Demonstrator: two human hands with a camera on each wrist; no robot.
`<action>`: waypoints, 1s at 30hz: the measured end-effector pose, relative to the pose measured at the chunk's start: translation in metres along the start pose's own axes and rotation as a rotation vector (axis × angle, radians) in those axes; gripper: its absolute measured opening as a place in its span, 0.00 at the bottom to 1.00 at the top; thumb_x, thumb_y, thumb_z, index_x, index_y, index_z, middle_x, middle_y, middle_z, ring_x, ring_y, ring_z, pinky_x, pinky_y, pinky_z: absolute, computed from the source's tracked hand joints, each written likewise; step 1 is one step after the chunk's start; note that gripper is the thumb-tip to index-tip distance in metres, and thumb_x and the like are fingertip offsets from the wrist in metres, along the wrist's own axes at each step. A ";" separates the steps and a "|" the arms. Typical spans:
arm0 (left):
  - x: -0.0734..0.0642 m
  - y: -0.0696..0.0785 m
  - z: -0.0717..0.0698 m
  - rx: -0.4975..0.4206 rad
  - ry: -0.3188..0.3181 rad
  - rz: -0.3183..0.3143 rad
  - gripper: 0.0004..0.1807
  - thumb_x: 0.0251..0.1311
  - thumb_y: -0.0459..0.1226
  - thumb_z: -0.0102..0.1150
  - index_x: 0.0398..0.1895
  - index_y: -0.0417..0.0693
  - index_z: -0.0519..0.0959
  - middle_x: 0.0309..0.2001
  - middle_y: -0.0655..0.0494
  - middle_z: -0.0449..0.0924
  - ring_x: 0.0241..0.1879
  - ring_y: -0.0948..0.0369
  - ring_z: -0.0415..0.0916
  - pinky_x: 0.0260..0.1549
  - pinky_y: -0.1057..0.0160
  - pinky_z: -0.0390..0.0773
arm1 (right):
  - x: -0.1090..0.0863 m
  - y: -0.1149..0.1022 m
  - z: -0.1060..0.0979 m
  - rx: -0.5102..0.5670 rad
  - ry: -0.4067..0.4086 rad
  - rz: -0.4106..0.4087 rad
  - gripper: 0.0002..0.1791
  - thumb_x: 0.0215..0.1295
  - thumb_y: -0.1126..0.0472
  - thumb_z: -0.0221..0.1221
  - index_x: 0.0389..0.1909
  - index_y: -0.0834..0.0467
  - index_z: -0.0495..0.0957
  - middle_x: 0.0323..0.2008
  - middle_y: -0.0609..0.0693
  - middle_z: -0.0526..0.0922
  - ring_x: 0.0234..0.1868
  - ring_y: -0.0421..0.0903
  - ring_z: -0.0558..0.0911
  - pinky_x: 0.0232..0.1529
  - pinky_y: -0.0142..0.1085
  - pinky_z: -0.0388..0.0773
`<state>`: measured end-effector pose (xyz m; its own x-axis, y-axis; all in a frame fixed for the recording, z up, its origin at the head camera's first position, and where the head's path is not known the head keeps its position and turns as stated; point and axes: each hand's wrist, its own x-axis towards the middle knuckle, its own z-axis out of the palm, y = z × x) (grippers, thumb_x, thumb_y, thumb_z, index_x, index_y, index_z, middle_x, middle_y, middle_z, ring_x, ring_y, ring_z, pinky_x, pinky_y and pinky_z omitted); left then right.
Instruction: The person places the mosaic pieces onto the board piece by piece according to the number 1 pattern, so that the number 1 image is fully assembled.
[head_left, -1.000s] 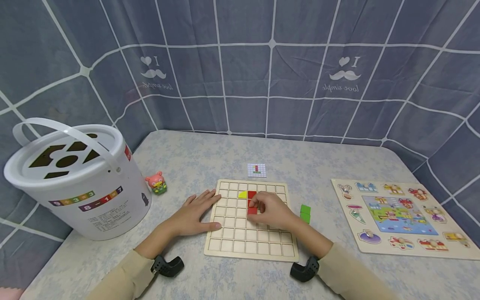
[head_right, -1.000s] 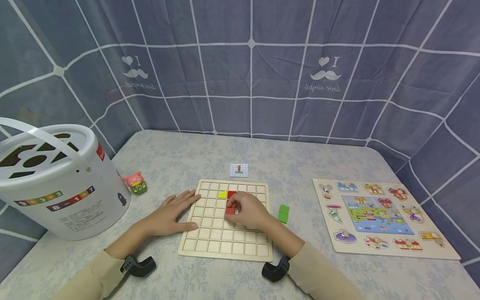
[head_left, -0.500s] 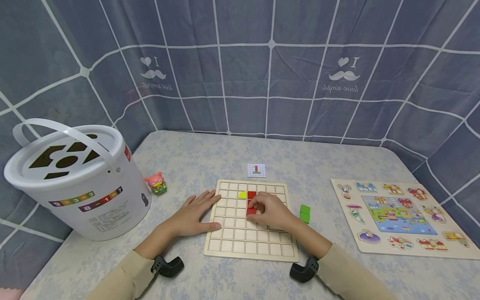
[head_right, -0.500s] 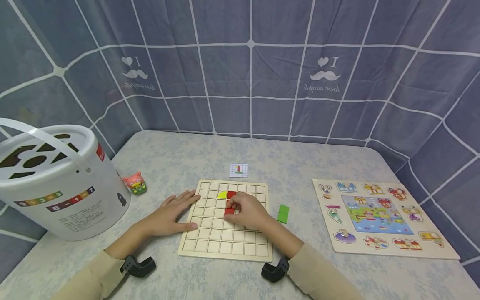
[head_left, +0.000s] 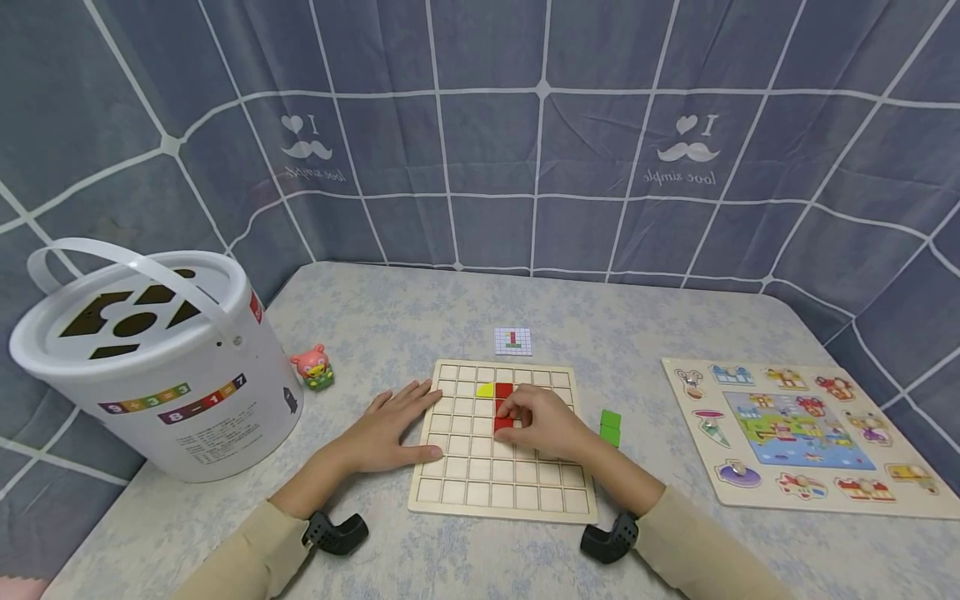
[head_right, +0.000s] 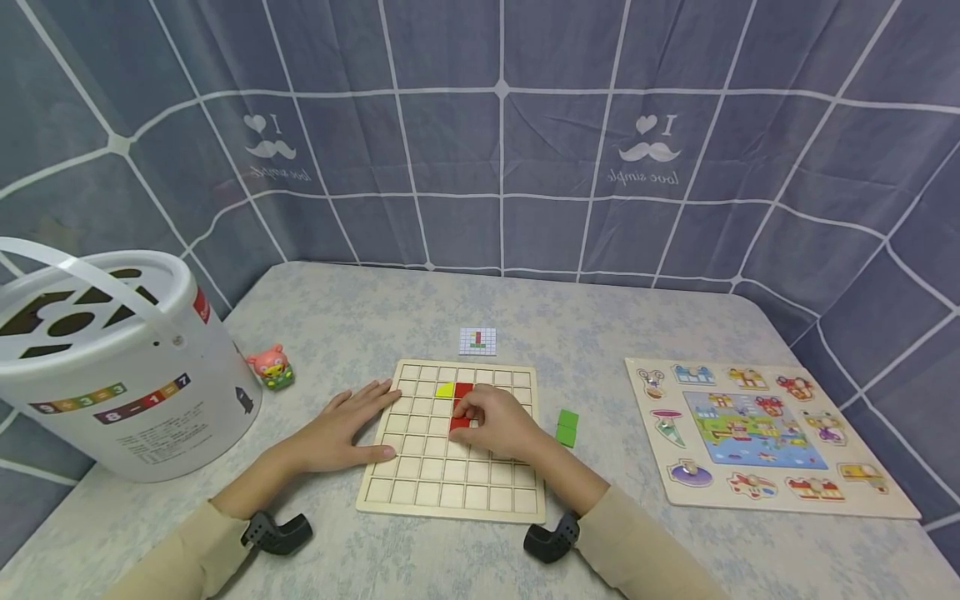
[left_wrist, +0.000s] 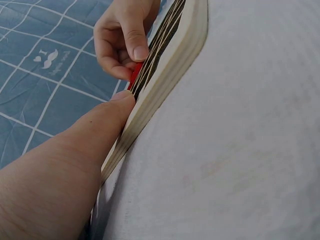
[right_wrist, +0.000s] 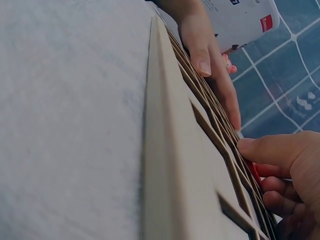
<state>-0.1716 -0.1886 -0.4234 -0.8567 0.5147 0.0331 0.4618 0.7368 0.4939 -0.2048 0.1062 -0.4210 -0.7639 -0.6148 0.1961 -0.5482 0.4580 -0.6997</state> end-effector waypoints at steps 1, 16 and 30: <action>0.000 0.000 0.000 0.000 0.000 0.001 0.49 0.57 0.63 0.59 0.76 0.50 0.57 0.76 0.47 0.49 0.75 0.48 0.42 0.67 0.37 0.39 | 0.000 0.000 0.000 0.001 -0.002 0.001 0.11 0.56 0.56 0.72 0.36 0.54 0.82 0.30 0.43 0.75 0.25 0.37 0.70 0.29 0.32 0.72; 0.001 0.000 0.000 0.003 0.002 0.002 0.49 0.57 0.63 0.58 0.76 0.50 0.57 0.76 0.47 0.49 0.75 0.48 0.42 0.67 0.37 0.40 | -0.001 0.000 -0.002 0.022 0.000 0.022 0.11 0.55 0.56 0.72 0.36 0.55 0.83 0.30 0.43 0.75 0.26 0.38 0.70 0.30 0.32 0.72; 0.000 0.000 0.000 0.011 0.003 0.003 0.49 0.57 0.63 0.58 0.76 0.50 0.57 0.76 0.47 0.49 0.75 0.48 0.42 0.67 0.37 0.40 | -0.002 -0.002 -0.001 0.028 0.000 0.029 0.12 0.55 0.58 0.72 0.38 0.56 0.82 0.31 0.44 0.75 0.26 0.38 0.70 0.29 0.32 0.71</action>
<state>-0.1720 -0.1885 -0.4238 -0.8558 0.5160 0.0372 0.4671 0.7399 0.4841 -0.2026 0.1068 -0.4189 -0.7792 -0.6017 0.1757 -0.5166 0.4576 -0.7237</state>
